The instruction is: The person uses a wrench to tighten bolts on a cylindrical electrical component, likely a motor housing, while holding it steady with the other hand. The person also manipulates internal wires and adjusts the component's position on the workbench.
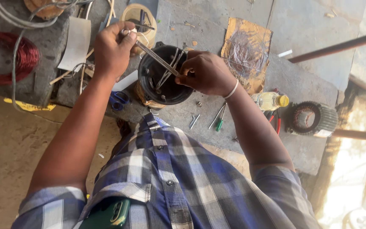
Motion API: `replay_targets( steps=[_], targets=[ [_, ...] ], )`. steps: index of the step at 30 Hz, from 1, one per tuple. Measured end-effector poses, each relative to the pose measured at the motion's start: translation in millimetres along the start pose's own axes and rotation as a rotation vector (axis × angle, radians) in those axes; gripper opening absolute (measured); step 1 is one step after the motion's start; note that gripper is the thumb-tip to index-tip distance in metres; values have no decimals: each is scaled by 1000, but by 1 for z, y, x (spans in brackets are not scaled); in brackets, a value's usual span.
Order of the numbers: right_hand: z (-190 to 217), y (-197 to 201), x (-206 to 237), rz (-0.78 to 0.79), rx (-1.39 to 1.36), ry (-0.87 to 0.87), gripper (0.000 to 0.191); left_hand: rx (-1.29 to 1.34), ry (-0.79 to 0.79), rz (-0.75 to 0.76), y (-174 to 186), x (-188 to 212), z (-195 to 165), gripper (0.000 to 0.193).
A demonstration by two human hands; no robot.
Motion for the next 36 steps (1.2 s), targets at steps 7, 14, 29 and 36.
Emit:
replay_targets(
  steps=[7, 14, 29, 36],
  targets=[
    [-1, 6, -3, 85, 118, -7, 16, -255, -81, -125, 6, 54, -21, 17],
    [-11, 3, -14, 141, 107, 92, 15, -251, -75, -238, -1, 137, -29, 14],
    [-17, -5, -16, 43, 62, 281, 17, -381, -194, -289, -18, 169, -26, 17],
    [-15, -12, -5, -14, 11, 205, 15, -269, -164, -256, 1, 126, -13, 21]
  ],
)
Point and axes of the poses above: each hand's wrist, its own x-axis away from the middle knuckle, its own y-axis out of the back of the hand, z = x × y, the point moved 1 cm from there along -x, towards the middle knuckle, and after that the axes turned 11 degrees about x, right-handed, at the moved point
